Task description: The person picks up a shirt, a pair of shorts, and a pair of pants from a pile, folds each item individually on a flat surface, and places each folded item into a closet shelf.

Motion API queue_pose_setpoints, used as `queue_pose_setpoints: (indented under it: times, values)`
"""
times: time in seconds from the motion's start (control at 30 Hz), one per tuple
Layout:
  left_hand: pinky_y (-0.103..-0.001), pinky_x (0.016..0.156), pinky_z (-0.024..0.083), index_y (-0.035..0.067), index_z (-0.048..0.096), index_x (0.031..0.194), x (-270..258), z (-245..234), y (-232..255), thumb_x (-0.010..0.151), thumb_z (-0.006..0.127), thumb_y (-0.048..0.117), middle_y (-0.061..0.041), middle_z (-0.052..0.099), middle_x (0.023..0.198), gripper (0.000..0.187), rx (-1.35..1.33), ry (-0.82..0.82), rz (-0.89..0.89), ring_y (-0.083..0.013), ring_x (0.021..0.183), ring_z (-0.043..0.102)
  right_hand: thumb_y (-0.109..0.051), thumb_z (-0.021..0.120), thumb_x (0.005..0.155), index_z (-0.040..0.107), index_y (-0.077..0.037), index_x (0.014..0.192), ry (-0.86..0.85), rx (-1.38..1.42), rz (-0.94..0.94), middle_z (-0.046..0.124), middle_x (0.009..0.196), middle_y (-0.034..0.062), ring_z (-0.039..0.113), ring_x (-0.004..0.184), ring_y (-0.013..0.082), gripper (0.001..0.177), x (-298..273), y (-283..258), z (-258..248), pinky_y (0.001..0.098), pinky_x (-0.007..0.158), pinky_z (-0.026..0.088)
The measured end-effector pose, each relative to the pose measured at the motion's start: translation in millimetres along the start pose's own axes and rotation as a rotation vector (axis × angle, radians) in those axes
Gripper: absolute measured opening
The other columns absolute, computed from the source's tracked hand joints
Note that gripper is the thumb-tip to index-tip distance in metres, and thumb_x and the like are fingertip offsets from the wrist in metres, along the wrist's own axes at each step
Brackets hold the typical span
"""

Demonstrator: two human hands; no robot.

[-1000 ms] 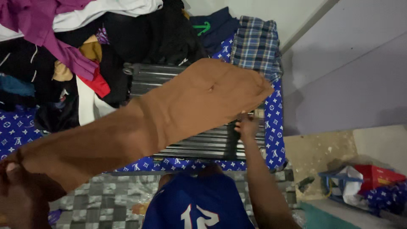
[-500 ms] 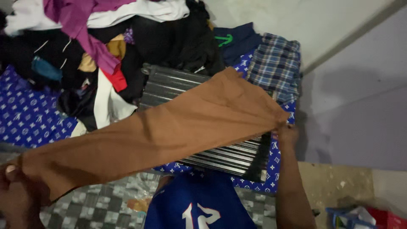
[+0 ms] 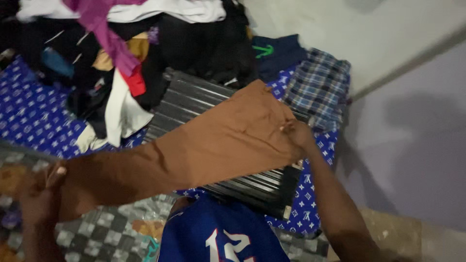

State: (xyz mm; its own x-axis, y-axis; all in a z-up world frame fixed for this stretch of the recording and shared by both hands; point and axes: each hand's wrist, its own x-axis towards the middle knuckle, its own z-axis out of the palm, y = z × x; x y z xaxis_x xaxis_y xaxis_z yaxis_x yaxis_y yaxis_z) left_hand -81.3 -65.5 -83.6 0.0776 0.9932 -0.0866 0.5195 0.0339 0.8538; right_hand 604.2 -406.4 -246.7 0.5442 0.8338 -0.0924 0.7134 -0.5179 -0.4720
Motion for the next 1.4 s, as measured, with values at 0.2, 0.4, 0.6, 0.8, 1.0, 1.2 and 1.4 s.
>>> queue_pose_setpoints:
  times: [0.2, 0.4, 0.6, 0.8, 1.0, 1.2, 1.4]
  values:
    - [-0.038, 0.093, 0.049, -0.001, 0.071, 0.123, -20, -25, -32, 0.108, 0.07, 0.034, -0.014, 0.071, 0.115, 0.038, 0.15, 0.056, 0.115, -0.0233, 0.104, 0.064, -0.029, 0.062, 0.107, 0.074, -0.003, 0.111, 0.223, 0.068, 0.079, 0.074, 0.11, 0.0153, 0.069, 0.102, 0.0274, 0.029, 9, 70, -35, 0.0393, 0.09, 0.054]
    - [-0.037, 0.091, 0.049, 0.001, 0.07, 0.126, -32, -9, -50, 0.101, 0.073, 0.039, -0.014, 0.072, 0.112, 0.046, 0.168, 0.207, -0.05, -0.0216, 0.102, 0.065, -0.028, 0.055, 0.107, 0.075, -0.007, 0.113, 0.094, -0.05, 0.299, 0.075, 0.11, 0.0163, 0.07, 0.097, 0.0329, 0.029, 1, 88, -55, 0.0402, 0.085, 0.055]
    - [-0.036, 0.095, 0.048, -0.001, 0.067, 0.127, -28, 5, -76, 0.107, 0.071, 0.046, -0.018, 0.069, 0.114, 0.052, 0.044, 0.177, 0.076, -0.0234, 0.105, 0.063, -0.034, 0.07, 0.092, 0.074, -0.004, 0.11, 0.123, -0.209, -0.14, 0.074, 0.107, 0.0221, 0.069, 0.095, 0.0418, 0.035, 53, 38, -22, 0.0475, 0.084, 0.054]
    - [-0.048, 0.092, 0.049, 0.001, 0.064, 0.135, -41, 39, -45, 0.107, 0.061, 0.048, -0.026, 0.068, 0.119, 0.055, 0.271, 0.063, -0.019, -0.0397, 0.11, 0.064, -0.019, 0.067, 0.087, 0.069, -0.003, 0.122, 0.187, -0.091, -0.253, 0.067, 0.111, 0.0215, 0.063, 0.101, 0.0445, 0.038, 114, -48, 4, 0.052, 0.086, 0.052]
    - [-0.045, 0.094, 0.051, 0.003, 0.065, 0.123, -77, 107, -3, 0.102, 0.058, 0.043, -0.022, 0.072, 0.113, 0.045, 0.194, -0.091, 0.047, -0.0355, 0.106, 0.069, -0.031, 0.069, 0.086, 0.075, -0.013, 0.106, 0.043, -0.344, -0.348, 0.072, 0.107, 0.0161, 0.066, 0.099, 0.0432, 0.028, 145, -94, -3, 0.0568, 0.085, 0.052]
    - [-0.042, 0.095, 0.049, 0.0, 0.063, 0.121, -42, 96, -26, 0.107, 0.057, 0.04, -0.017, 0.069, 0.111, 0.042, 0.021, 0.034, 0.06, -0.0291, 0.104, 0.065, -0.038, 0.058, 0.098, 0.07, -0.011, 0.113, -0.082, 0.023, -0.304, 0.072, 0.103, 0.0196, 0.071, 0.096, 0.0388, 0.033, 126, -78, -45, 0.0479, 0.083, 0.057]
    - [-0.043, 0.093, 0.044, -0.002, 0.062, 0.125, -9, 32, -72, 0.117, 0.058, 0.035, -0.016, 0.062, 0.111, 0.038, 0.011, 0.148, 0.086, -0.0259, 0.104, 0.056, -0.044, 0.06, 0.091, 0.078, -0.018, 0.107, -0.263, -0.241, -0.269, 0.076, 0.1, 0.0153, 0.072, 0.091, 0.0358, 0.035, 115, -75, -100, 0.0468, 0.082, 0.057]
